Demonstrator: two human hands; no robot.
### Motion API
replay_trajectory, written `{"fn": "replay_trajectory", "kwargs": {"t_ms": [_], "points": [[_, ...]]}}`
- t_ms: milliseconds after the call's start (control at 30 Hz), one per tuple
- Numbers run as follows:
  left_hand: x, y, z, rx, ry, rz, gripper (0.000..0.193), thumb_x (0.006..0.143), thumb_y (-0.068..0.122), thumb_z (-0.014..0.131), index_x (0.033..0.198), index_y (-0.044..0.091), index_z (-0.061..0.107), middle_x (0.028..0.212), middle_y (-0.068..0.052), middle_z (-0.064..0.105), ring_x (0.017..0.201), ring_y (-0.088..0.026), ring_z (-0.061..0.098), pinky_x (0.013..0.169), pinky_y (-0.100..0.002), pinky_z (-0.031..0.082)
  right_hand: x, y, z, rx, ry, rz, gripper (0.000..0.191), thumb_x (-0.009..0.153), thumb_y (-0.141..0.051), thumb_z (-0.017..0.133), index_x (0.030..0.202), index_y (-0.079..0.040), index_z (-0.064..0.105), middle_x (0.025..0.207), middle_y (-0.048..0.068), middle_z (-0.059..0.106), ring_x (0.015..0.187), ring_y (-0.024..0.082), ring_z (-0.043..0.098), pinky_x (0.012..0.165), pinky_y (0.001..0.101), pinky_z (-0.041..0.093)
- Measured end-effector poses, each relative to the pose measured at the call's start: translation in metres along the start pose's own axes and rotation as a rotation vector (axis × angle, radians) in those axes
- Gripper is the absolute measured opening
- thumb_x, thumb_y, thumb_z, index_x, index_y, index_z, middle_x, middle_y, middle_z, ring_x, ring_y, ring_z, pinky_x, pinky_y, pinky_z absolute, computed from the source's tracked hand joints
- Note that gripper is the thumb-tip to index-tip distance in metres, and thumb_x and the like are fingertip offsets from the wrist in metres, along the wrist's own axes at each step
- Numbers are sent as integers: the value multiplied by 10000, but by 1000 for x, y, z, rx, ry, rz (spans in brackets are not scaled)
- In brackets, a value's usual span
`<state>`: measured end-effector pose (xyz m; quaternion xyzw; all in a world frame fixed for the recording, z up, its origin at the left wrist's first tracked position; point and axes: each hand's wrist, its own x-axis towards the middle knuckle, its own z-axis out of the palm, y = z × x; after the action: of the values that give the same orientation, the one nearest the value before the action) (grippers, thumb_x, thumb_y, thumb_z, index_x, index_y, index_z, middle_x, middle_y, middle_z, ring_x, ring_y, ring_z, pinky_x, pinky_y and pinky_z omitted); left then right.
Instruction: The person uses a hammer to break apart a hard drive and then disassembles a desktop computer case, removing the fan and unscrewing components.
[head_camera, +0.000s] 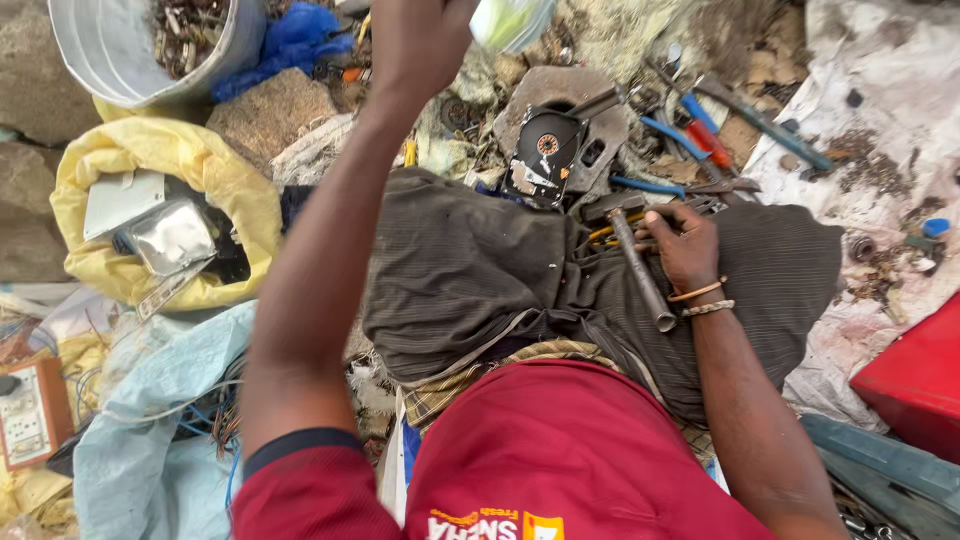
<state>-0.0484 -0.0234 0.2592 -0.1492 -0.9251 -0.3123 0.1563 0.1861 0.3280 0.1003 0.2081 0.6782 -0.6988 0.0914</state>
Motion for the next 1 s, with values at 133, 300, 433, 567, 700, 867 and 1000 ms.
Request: {"fn": "replay_trajectory", "kwargs": {"t_ms": [133, 300, 433, 567, 700, 867, 1000], "points": [[-88, -122, 43, -15, -137, -582, 231, 964, 218, 705, 830, 38, 758, 709, -88, 695, 606, -206, 599, 591, -406, 463, 1, 2, -1, -3, -36, 3, 199, 1019, -69, 673, 1163, 67, 695, 998, 171, 725, 850, 219, 740, 687, 331, 654], [-133, -147, 52, 321, 204, -304, 325, 882, 315, 779, 1073, 60, 715, 977, -143, 747, 875, -317, 691, 734, -470, 548, 10, 0, 11, -139, 9, 22, 213, 1007, -78, 674, 1168, 60, 693, 1023, 157, 723, 861, 207, 745, 663, 325, 648], [-127, -77, 106, -20, -549, -689, 492, 911, 482, 750, 1168, 68, 677, 1125, -154, 735, 1033, -301, 715, 898, -487, 543, 18, -6, 28, -324, 0, 25, 212, 992, -91, 692, 1159, 36, 719, 994, 140, 742, 844, 186, 736, 653, 314, 625], [-139, -40, 135, -20, -792, -653, 704, 807, 517, 846, 1184, -16, 582, 1088, -255, 717, 1049, -380, 696, 918, -497, 532, 26, -11, 47, -181, -140, 28, 209, 993, -118, 694, 1150, 19, 705, 995, 93, 743, 856, 151, 731, 686, 285, 630], [-152, -55, 143, -106, -702, -574, 811, 651, 382, 946, 1192, -48, 520, 1084, -277, 697, 1064, -430, 669, 907, -491, 522, 46, -21, 75, -418, -93, 40, 252, 1002, -166, 704, 1193, -2, 700, 995, 129, 747, 871, 220, 716, 759, 355, 601], [-156, -74, 159, -139, -669, -612, 696, 683, 348, 943, 1161, 0, 577, 1113, -240, 709, 1088, -401, 672, 929, -478, 509, 113, -41, 104, -852, 219, -668, 552, 942, -150, 773, 1425, 28, 573, 1455, 281, 482, 1353, 426, 465, 1124, 540, 372], [-160, -73, 161, -191, -520, -659, 591, 728, 270, 895, 1192, 48, 604, 1134, -185, 729, 1084, -359, 691, 941, -470, 503, 172, -48, 107, -984, 61, -448, 536, 928, -187, 849, 1343, 29, 586, 1331, 228, 553, 1191, 370, 574, 1039, 525, 461]]}}
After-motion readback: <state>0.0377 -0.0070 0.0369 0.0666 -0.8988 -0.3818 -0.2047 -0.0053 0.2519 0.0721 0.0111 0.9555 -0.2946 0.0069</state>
